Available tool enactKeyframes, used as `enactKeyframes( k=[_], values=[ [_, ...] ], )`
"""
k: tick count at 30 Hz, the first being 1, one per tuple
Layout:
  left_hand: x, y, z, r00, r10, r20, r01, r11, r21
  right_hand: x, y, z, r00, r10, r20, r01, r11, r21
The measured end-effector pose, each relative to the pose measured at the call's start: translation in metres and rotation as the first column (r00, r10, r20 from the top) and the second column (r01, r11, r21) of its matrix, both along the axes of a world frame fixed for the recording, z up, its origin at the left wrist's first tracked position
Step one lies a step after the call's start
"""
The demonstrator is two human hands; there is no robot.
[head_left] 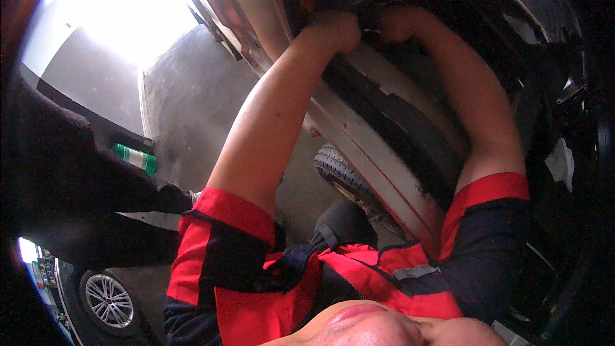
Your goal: The person repairs a vehicle by using a ratchet wrench, a screwdriver, and their hands to loosen, tighten, and adjust components inside the vehicle frame.
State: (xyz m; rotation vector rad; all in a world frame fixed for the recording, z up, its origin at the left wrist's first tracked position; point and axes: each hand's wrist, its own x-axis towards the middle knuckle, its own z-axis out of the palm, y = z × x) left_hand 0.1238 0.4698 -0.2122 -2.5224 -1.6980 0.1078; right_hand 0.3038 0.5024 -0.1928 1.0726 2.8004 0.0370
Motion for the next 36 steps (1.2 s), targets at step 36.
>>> enactKeyframes(
  k=[36],
  values=[
    [-0.010,0.021,-0.019,0.958,-0.025,0.287,-0.030,0.982,0.188,-0.036,0.089,-0.096,0.884,0.230,-0.407,-0.151,0.964,0.218]
  ],
)
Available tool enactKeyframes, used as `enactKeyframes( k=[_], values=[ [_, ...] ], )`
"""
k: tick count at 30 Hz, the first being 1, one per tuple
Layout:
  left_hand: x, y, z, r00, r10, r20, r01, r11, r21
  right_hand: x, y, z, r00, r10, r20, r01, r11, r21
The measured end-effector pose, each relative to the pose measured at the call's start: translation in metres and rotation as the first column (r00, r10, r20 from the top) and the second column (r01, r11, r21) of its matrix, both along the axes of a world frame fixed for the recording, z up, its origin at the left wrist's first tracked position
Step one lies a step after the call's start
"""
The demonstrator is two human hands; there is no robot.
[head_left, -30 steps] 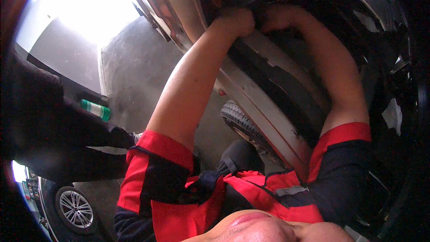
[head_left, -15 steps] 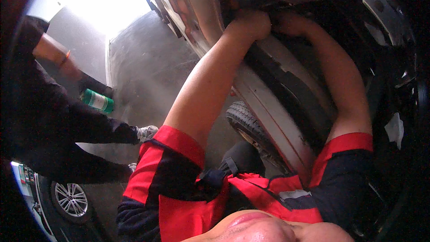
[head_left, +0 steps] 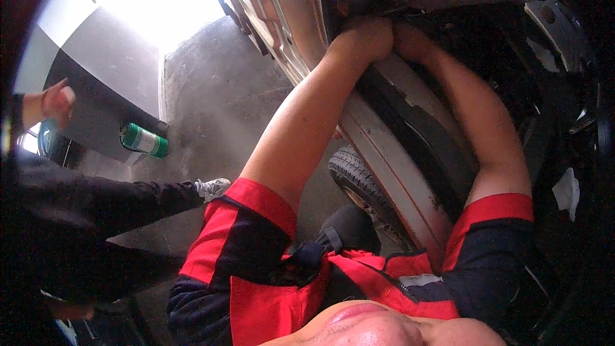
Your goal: The person repairs a vehicle by using a ratchet wrench, a screwdriver, and their hands to loosen, tighten, and adjust components inside the vehicle frame.
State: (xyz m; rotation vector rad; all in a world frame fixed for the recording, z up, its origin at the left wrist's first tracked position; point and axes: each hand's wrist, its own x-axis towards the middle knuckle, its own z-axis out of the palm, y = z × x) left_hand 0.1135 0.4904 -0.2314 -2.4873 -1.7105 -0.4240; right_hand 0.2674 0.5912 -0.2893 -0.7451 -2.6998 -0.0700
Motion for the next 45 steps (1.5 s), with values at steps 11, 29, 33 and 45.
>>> enactKeyframes(
  k=[11,29,33,45],
  values=[
    [0.016,-0.028,0.018,0.980,-0.129,0.155,0.106,0.984,0.144,0.043,-0.023,0.081,0.944,-0.155,0.292,0.177,0.983,-0.049],
    [0.010,-0.109,0.052,0.973,-0.121,0.197,0.090,0.983,0.163,0.045,-0.077,0.114,0.976,-0.129,-0.176,-0.067,0.591,-0.804],
    [-0.043,-0.160,0.032,0.834,-0.207,0.511,-0.052,0.893,0.447,0.020,-0.084,0.121,0.997,-0.062,0.051,0.080,0.805,-0.588],
    [-0.168,-0.288,-0.239,-0.168,0.558,0.813,0.023,0.827,-0.562,-0.004,-0.056,0.037,0.940,-0.262,0.220,0.285,0.955,-0.084]
  ],
)
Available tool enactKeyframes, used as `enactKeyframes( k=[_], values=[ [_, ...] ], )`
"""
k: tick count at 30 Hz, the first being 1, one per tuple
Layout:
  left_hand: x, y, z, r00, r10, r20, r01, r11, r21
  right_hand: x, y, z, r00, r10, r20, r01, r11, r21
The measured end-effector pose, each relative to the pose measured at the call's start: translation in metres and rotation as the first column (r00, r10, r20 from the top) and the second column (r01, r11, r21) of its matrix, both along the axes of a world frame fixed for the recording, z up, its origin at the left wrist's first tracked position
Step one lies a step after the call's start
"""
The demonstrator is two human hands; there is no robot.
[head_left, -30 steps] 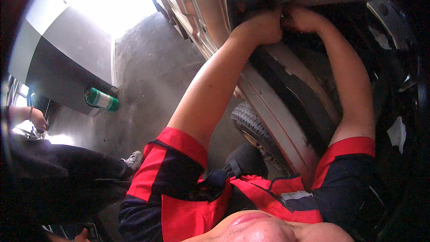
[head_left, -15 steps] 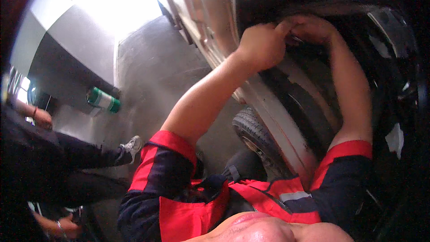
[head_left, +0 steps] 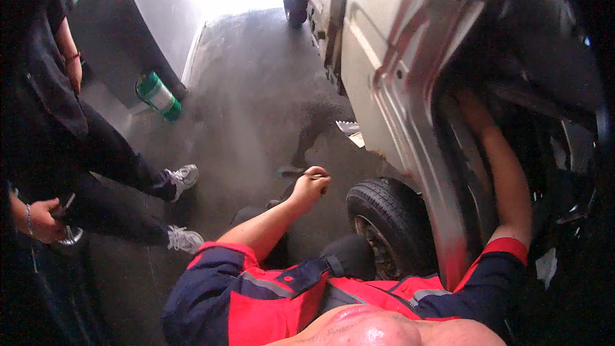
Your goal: The person repairs a vehicle by using a ratchet wrench, a screwdriver, and their hands to loosen, tighten, and adjust components inside the vehicle frame.
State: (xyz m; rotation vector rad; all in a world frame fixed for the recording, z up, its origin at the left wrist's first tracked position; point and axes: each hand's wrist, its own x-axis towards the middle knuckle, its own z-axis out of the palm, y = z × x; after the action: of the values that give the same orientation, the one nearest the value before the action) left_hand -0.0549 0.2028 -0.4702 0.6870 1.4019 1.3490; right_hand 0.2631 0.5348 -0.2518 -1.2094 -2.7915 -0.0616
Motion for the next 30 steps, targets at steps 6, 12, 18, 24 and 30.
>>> enactKeyframes(
  k=[6,12,18,24,30],
  values=[
    [0.005,0.000,0.010,0.962,-0.269,-0.038,0.271,0.960,0.072,0.022,0.046,-0.023,0.929,-0.072,0.362,-0.016,0.972,0.233],
    [0.002,0.003,0.001,0.929,-0.327,-0.177,0.327,0.945,-0.026,0.052,0.096,-0.049,0.994,0.064,0.091,-0.103,0.841,0.531],
    [0.011,0.006,-0.007,0.929,-0.318,-0.191,0.321,0.947,-0.013,0.060,0.100,-0.062,0.985,0.131,0.116,-0.175,0.768,0.616],
    [0.020,0.008,-0.012,0.930,-0.355,-0.098,0.353,0.935,-0.030,0.054,0.121,-0.072,0.994,0.086,-0.073,-0.037,0.861,0.508],
    [0.021,0.013,-0.020,0.928,-0.353,-0.118,0.343,0.935,-0.094,0.054,0.144,-0.091,0.997,0.054,0.057,-0.078,0.771,0.632]
  ],
)
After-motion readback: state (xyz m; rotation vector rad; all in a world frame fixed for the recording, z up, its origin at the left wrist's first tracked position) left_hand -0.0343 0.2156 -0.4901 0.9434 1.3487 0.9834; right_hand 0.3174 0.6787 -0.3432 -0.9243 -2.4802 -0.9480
